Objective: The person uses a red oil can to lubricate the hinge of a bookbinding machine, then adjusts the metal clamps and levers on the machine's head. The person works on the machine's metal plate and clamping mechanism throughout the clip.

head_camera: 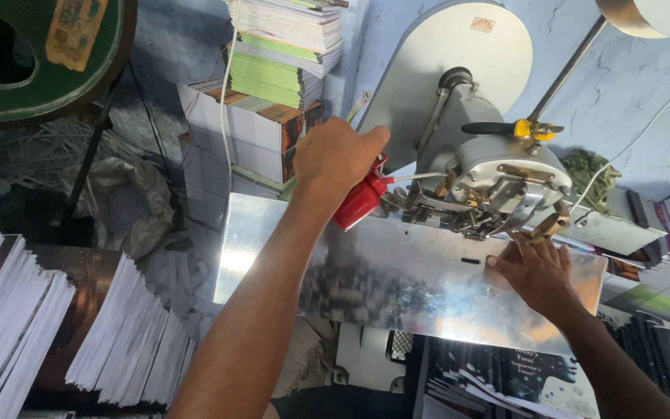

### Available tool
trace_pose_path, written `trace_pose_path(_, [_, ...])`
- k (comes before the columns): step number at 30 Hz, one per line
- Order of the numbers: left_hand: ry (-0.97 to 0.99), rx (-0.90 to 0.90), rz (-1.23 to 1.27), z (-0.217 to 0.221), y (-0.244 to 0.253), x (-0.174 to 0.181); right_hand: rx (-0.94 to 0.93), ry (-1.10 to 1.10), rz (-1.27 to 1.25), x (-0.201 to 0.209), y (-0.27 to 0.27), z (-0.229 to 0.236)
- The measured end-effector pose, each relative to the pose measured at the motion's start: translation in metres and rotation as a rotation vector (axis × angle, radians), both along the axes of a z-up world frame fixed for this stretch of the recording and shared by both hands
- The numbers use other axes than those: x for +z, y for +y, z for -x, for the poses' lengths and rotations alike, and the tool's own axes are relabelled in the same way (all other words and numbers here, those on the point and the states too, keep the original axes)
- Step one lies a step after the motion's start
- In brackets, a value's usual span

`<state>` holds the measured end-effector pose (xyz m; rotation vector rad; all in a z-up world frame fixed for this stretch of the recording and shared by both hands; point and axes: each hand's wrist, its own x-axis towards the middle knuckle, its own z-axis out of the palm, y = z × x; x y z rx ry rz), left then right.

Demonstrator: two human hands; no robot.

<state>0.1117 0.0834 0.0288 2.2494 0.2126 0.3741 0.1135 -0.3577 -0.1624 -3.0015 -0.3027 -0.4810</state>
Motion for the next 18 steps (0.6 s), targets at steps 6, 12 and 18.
trace_pose_path(6, [0.027, -0.02, 0.002, -0.0001, 0.0006, 0.001, -0.006, 0.019, 0.005, 0.0001, 0.0006, -0.0011])
trace_pose_path(12, [-0.015, -0.005, 0.009, 0.0025, 0.0006, -0.0007, -0.006, 0.009, 0.004, -0.0014, -0.0006, -0.0022])
trace_pose_path(18, [0.008, -0.01, 0.036, 0.0033, 0.0017, -0.0028, -0.008, 0.009, 0.002, -0.0009, 0.0002, -0.0013])
